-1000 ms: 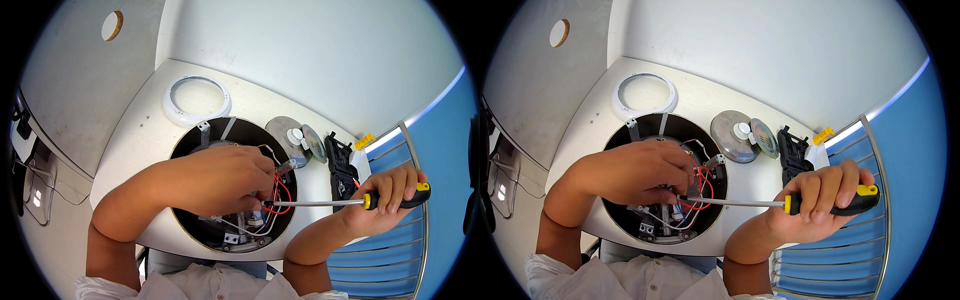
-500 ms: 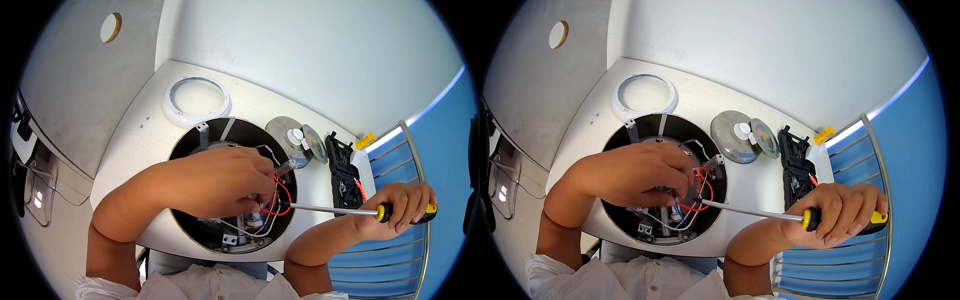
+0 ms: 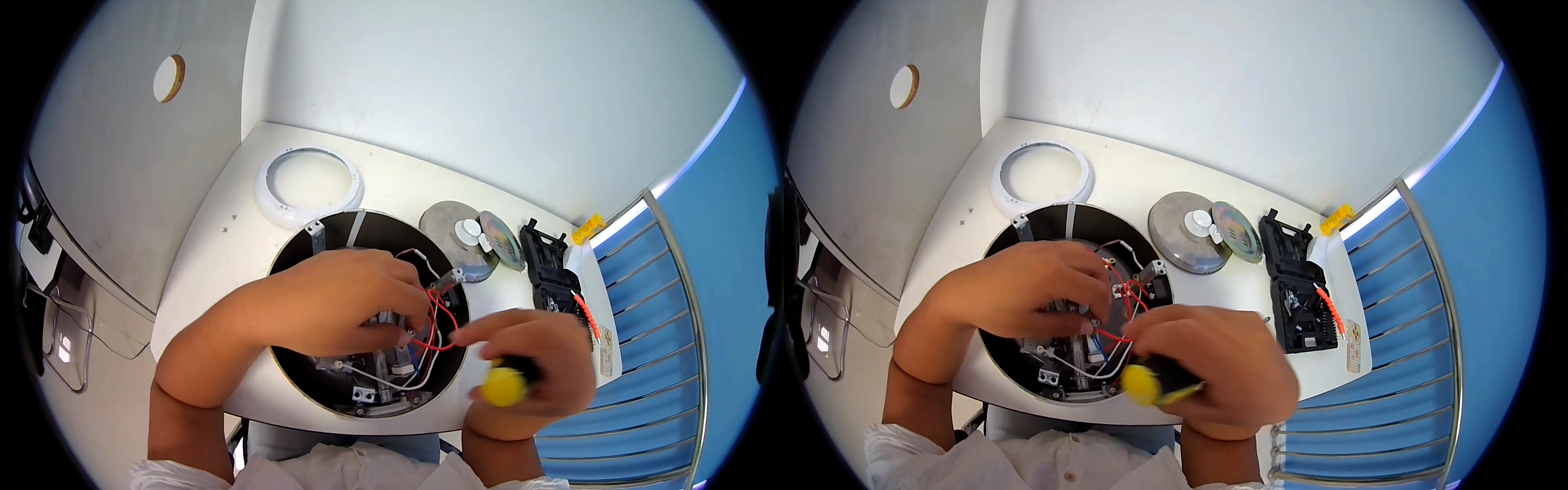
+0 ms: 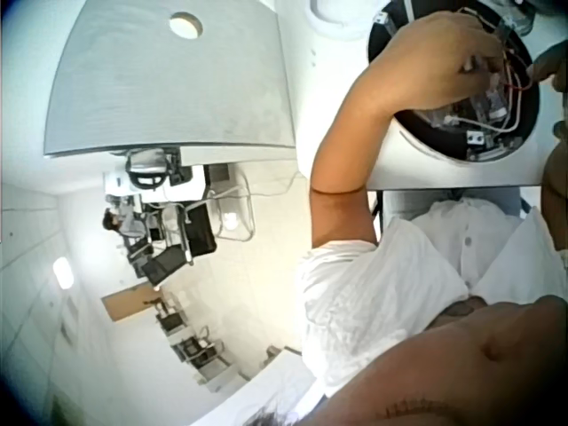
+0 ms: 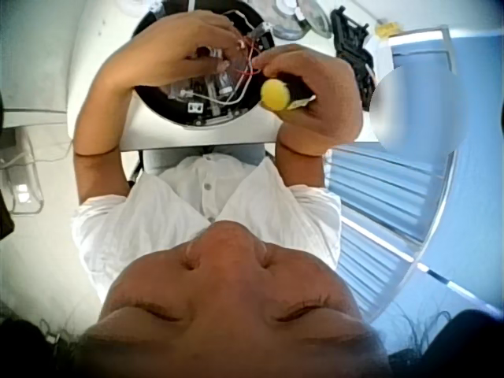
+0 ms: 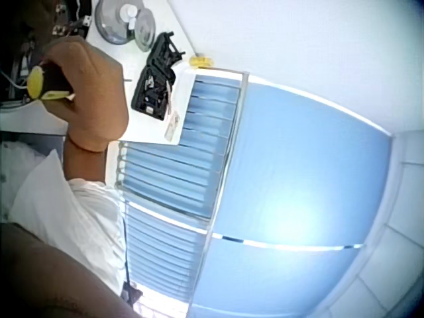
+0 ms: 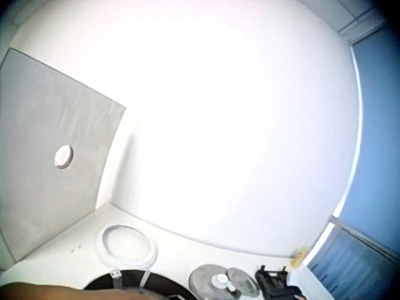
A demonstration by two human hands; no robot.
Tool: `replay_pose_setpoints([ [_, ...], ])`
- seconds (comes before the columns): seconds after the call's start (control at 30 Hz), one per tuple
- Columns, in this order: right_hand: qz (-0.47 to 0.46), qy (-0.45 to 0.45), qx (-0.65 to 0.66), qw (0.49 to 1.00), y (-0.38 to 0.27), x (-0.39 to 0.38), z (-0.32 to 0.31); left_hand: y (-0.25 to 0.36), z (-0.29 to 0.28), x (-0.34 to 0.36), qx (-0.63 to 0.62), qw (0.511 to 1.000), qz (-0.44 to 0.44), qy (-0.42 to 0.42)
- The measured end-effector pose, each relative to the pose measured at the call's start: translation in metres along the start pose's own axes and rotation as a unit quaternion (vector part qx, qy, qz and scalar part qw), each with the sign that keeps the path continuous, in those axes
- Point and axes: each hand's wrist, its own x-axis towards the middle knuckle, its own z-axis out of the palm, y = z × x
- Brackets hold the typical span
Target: The person uses a screwdriver to tighten screws on a circular electronic device with exposed wiring. They repeatedly adjust wires and secure components inside the device's housing.
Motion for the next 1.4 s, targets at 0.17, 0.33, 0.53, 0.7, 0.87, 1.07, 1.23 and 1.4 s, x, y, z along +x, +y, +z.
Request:
replay_pose_setpoints([
  [0.17, 0.084, -0.010, -0.096, 0.992, -0.010, -0.002, 0.035, -0.004, 0.000, -0.001, 0.014, 1.000, 0.019, 0.014],
  [0.33, 0.021, 0.065, -0.164, 0.984, -0.002, -0.015, 0.062, -0.007, 0.003, -0.003, 0.068, 0.997, 0.039, 0.024],
  [0.53, 0.051, 0.100, -0.179, 0.977, -0.005, -0.021, 0.079, -0.004, 0.005, -0.006, 0.081, 0.997, 0.014, 0.001],
  [0.7, 0.135, 0.133, -0.150, 0.970, -0.010, -0.021, 0.084, -0.002, 0.010, -0.007, 0.118, 0.993, 0.022, 0.010],
  [0.87, 0.157, 0.158, -0.142, 0.964, -0.010, -0.022, 0.089, -0.002, 0.012, -0.008, 0.145, 0.989, 0.028, 0.016],
  [1.07, 0.179, 0.169, -0.124, 0.961, -0.010, -0.024, 0.092, -0.002, 0.012, -0.008, 0.126, 0.990, 0.060, 0.032],
  [1.23, 0.183, 0.175, -0.137, 0.958, -0.010, -0.026, 0.093, -0.001, 0.012, -0.006, 0.133, 0.989, 0.064, 0.030],
  [1.4, 0.174, 0.168, -0.143, 0.960, -0.010, -0.028, 0.092, 0.000, 0.012, -0.005, 0.126, 0.991, 0.049, 0.020],
])
